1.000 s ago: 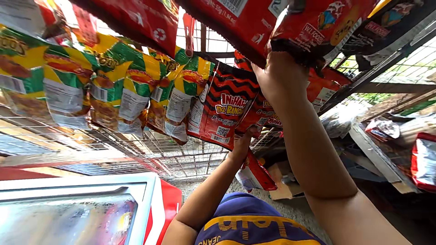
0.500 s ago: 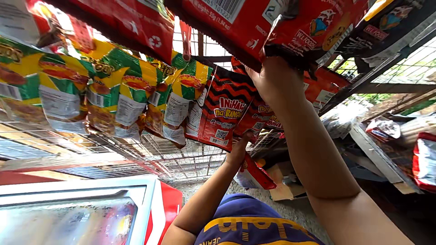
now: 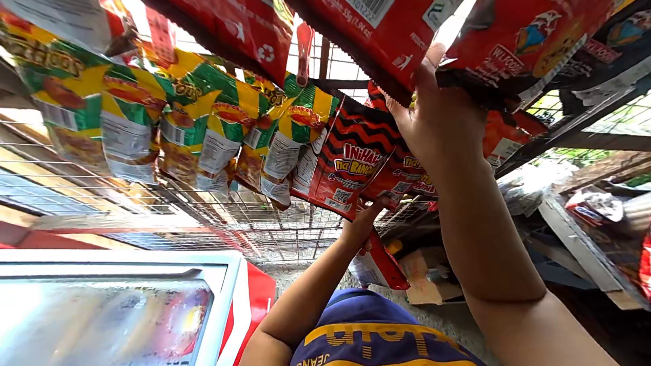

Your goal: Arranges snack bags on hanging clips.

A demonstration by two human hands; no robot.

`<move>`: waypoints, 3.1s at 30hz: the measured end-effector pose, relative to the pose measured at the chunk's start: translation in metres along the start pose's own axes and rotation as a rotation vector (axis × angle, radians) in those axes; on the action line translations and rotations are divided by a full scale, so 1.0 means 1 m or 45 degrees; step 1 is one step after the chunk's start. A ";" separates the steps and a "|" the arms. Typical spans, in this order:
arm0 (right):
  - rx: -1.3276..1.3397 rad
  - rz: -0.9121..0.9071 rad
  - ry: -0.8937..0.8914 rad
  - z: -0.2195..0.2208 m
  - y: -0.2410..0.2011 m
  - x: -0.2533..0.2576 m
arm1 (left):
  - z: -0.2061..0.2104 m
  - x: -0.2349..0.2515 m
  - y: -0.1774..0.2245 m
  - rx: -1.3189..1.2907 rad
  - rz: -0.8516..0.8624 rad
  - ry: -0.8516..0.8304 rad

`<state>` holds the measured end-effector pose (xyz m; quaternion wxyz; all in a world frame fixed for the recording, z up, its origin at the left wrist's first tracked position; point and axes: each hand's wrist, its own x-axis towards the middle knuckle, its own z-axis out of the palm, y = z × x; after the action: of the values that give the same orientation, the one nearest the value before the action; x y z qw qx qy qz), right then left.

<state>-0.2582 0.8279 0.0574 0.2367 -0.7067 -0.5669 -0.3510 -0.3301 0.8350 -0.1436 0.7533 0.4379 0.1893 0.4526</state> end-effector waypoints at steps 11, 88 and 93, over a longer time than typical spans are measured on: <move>0.246 0.152 -0.285 -0.018 -0.005 0.009 | 0.006 -0.001 0.000 -0.053 -0.001 0.073; 0.686 0.125 0.008 -0.002 -0.007 0.006 | 0.044 0.055 0.252 2.580 0.699 -0.229; 0.661 0.164 0.025 -0.002 -0.010 0.006 | 0.043 0.056 0.252 2.589 0.695 -0.223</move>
<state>-0.2674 0.8331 0.0629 0.4375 -0.6534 -0.5894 -0.1850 -0.4017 0.9140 0.0955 -0.0846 0.9220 0.3194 0.2019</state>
